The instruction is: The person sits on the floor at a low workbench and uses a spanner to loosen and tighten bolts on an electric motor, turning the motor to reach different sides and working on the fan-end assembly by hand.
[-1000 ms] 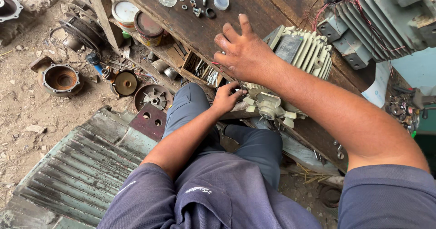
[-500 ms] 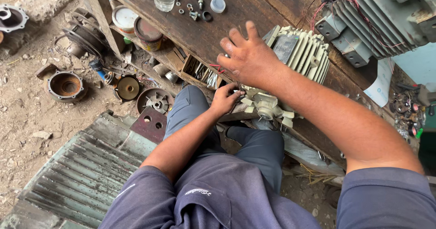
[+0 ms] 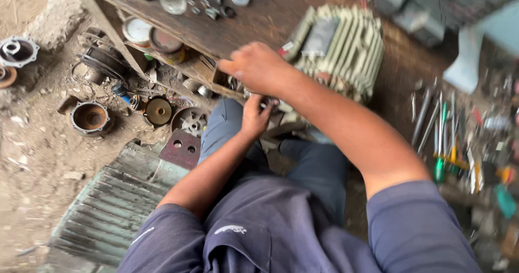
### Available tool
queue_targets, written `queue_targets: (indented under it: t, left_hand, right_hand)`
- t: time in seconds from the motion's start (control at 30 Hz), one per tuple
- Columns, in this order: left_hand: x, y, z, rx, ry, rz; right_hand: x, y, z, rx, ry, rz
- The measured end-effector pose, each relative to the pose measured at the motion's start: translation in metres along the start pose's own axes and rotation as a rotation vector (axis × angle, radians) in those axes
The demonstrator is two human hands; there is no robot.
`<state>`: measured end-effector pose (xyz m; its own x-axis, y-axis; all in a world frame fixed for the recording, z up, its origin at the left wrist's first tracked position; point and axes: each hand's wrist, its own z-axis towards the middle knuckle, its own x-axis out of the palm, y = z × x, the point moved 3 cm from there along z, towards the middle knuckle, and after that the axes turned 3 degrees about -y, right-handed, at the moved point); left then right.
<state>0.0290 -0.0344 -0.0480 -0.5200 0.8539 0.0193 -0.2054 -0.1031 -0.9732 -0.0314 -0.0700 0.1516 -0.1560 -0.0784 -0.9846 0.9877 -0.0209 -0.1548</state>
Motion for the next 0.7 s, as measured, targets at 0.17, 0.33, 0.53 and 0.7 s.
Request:
queue_targets:
  t: [0.17,0.33,0.53,0.7]
  left_hand:
    - [-0.019,0.017,-0.036,-0.286,0.156,-0.417]
    - [-0.030,-0.002,-0.076,-0.473,0.427,-0.523]
    - [0.064,0.012,-0.094,-0.787,0.616,-0.509]
    - [0.125,0.023,-0.085,-0.848,0.576,-0.610]
  right_hand:
    - [-0.028,0.023,-0.063,0.082,-0.141,0.077]
    - [-0.073,0.083,-0.252,0.532,-0.472,0.370]
    - [0.020,0.141,-0.394,1.132,-0.445,0.450]
    - [0.107,0.148,-0.434,1.174,-0.462,0.326]
